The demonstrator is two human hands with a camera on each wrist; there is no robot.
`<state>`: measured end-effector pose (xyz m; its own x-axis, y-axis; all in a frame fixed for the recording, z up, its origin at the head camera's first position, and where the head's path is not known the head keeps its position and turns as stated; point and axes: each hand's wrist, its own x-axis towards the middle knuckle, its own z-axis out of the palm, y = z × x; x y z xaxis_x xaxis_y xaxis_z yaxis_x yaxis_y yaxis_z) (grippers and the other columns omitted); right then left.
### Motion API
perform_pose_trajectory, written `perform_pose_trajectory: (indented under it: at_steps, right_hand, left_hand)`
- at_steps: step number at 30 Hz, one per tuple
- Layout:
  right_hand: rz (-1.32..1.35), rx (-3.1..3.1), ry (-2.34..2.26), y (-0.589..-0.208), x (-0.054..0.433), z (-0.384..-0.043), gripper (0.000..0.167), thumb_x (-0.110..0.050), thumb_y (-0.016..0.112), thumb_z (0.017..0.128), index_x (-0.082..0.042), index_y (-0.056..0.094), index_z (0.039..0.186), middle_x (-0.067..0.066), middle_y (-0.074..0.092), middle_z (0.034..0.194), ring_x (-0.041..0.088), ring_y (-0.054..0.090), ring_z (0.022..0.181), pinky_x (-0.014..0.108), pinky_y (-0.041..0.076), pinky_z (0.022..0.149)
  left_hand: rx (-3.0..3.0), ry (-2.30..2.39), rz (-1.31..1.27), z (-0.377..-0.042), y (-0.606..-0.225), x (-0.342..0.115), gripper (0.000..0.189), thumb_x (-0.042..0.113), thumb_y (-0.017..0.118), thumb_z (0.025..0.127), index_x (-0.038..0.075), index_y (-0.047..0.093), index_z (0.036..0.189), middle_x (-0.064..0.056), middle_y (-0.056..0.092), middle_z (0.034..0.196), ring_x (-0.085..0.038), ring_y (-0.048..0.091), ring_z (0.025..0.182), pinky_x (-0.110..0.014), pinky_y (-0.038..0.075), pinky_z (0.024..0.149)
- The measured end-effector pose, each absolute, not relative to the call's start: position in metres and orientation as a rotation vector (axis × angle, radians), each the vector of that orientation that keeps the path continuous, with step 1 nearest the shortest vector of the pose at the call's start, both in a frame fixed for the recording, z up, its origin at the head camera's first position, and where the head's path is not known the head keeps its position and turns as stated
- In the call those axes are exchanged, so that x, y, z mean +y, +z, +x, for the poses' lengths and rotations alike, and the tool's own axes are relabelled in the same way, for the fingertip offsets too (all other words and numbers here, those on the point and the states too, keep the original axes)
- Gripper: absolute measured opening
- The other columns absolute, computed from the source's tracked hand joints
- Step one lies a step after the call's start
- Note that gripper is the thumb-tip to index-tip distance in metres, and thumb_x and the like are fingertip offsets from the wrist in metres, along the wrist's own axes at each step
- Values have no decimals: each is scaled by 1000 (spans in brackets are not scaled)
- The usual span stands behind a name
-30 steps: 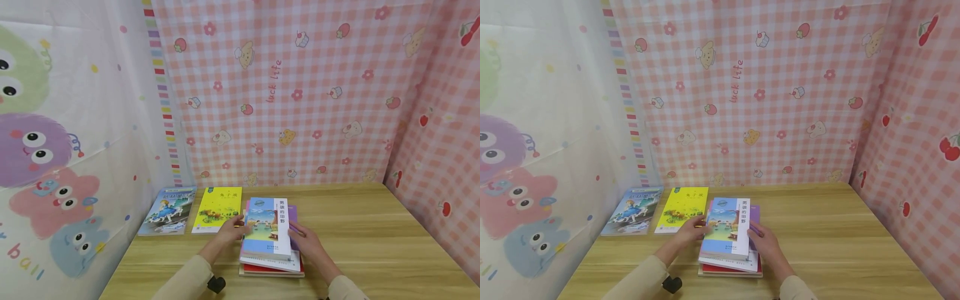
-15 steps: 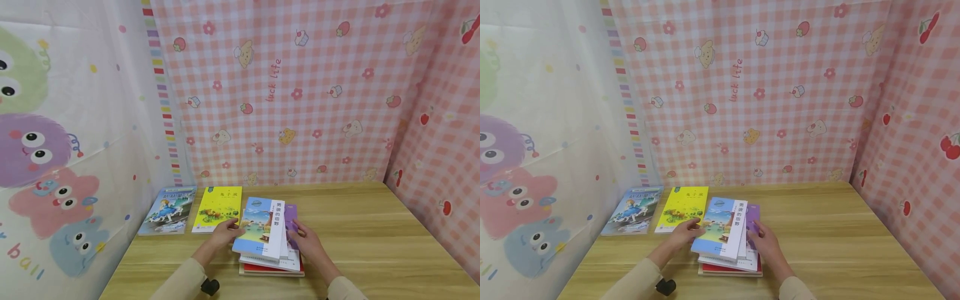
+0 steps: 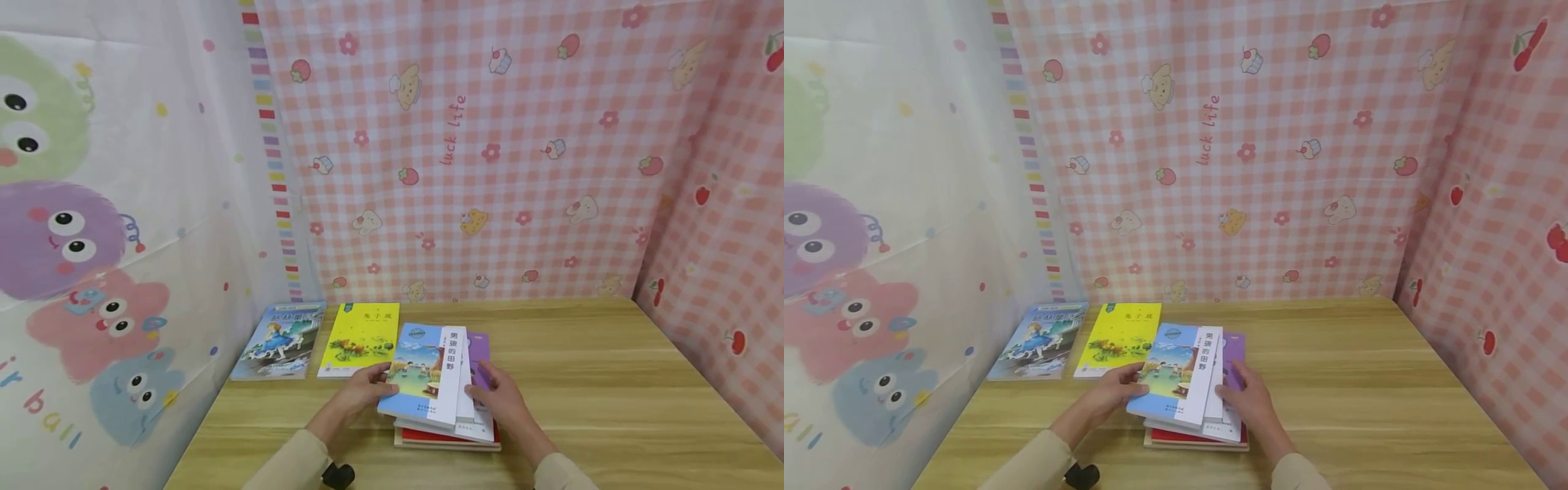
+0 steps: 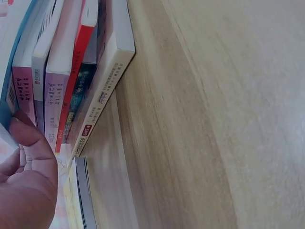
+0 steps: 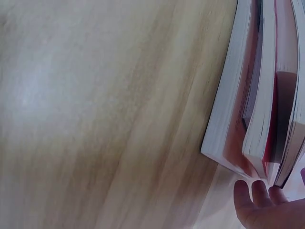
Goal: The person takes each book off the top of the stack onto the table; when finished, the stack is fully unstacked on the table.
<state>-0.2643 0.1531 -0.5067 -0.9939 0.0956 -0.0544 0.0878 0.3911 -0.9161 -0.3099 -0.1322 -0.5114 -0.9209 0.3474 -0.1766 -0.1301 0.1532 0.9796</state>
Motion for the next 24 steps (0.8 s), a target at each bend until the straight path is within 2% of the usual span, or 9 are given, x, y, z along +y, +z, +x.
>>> perform_pose_trajectory:
  at_steps: [11, 16, 22, 24]
  right_hand:
    - [-127, -2577, 1759, -504, 150, -264, 62, -1, 65, 92, 4, 39, 148, 36, 30, 149, 55, 26, 137, 64, 23, 110]
    - [-49, -2544, 1763, -506, 150, -265, 58, 3, 63, 91, 10, 41, 144, 39, 33, 146, 56, 28, 136, 63, 24, 110]
    - [-129, -2614, 1754, -505, 149, -264, 57, -5, 62, 95, -2, 43, 148, 36, 24, 152, 56, 20, 139, 67, 19, 110]
    - [-140, -2609, 1764, -504, 148, -264, 56, -5, 62, 95, -2, 44, 148, 36, 22, 152, 57, 19, 139, 66, 18, 110]
  left_hand:
    - [1936, 1922, 200, -309, -510, -127, 72, 4, 69, 93, -8, 29, 151, -17, 54, 124, -20, 63, 99, -35, 55, 86]
    - [1895, 1948, 165, -309, -509, -127, 71, 1, 66, 93, -4, 28, 153, -18, 56, 126, -23, 66, 100, -38, 55, 86]
    - [1842, 2001, 184, -306, -508, -134, 70, 2, 63, 95, 2, 27, 154, -16, 56, 129, -25, 67, 101, -39, 57, 82]
    - [1823, 2025, 196, -304, -508, -137, 70, 1, 62, 95, 1, 26, 155, -16, 55, 131, -25, 66, 102, -39, 57, 83]
